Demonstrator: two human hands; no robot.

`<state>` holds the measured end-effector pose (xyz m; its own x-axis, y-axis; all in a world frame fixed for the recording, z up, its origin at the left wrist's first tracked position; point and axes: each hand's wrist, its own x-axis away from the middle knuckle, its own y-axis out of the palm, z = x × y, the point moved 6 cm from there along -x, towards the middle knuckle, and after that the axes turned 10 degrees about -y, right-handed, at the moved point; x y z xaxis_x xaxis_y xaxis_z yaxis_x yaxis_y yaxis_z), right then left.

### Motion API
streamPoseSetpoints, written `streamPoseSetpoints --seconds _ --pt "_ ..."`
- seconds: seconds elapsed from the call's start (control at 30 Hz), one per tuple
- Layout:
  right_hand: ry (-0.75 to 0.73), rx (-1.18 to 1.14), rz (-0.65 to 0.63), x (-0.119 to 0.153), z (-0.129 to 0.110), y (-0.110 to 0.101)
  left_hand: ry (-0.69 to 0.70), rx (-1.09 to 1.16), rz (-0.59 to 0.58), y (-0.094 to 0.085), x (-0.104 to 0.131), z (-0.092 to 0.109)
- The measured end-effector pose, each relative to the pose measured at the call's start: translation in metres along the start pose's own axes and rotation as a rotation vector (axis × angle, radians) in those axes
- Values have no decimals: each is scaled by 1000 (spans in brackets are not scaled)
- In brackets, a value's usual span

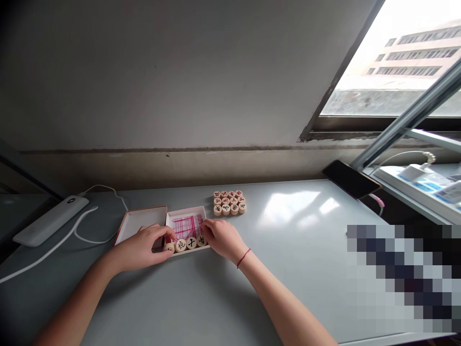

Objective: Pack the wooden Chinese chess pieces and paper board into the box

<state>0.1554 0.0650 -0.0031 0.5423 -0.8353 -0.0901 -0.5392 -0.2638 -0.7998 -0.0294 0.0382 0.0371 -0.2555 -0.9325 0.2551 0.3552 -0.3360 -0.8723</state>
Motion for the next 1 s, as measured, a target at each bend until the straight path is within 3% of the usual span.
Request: streamPoseSetpoints --seconds 0.27,0.47,0.57,0.77,0.87,1.0 --pt "-47 -330 26 4 -14 -21 49 346 135 -16 -3 8" --pt "-149 -480 -71 8 -40 -17 134 554 63 7 -5 30" --pt "-114 -438 -40 7 -27 -24 86 624 108 13 -9 25" --pt "189 -245 -53 12 35 -40 -43 791 272 8 -18 -2" --pt "232 -239 -68 12 46 -37 -67 842 318 7 -21 -9" --pt "253 -231 -54 11 49 -31 -78 859 285 13 -23 -10"
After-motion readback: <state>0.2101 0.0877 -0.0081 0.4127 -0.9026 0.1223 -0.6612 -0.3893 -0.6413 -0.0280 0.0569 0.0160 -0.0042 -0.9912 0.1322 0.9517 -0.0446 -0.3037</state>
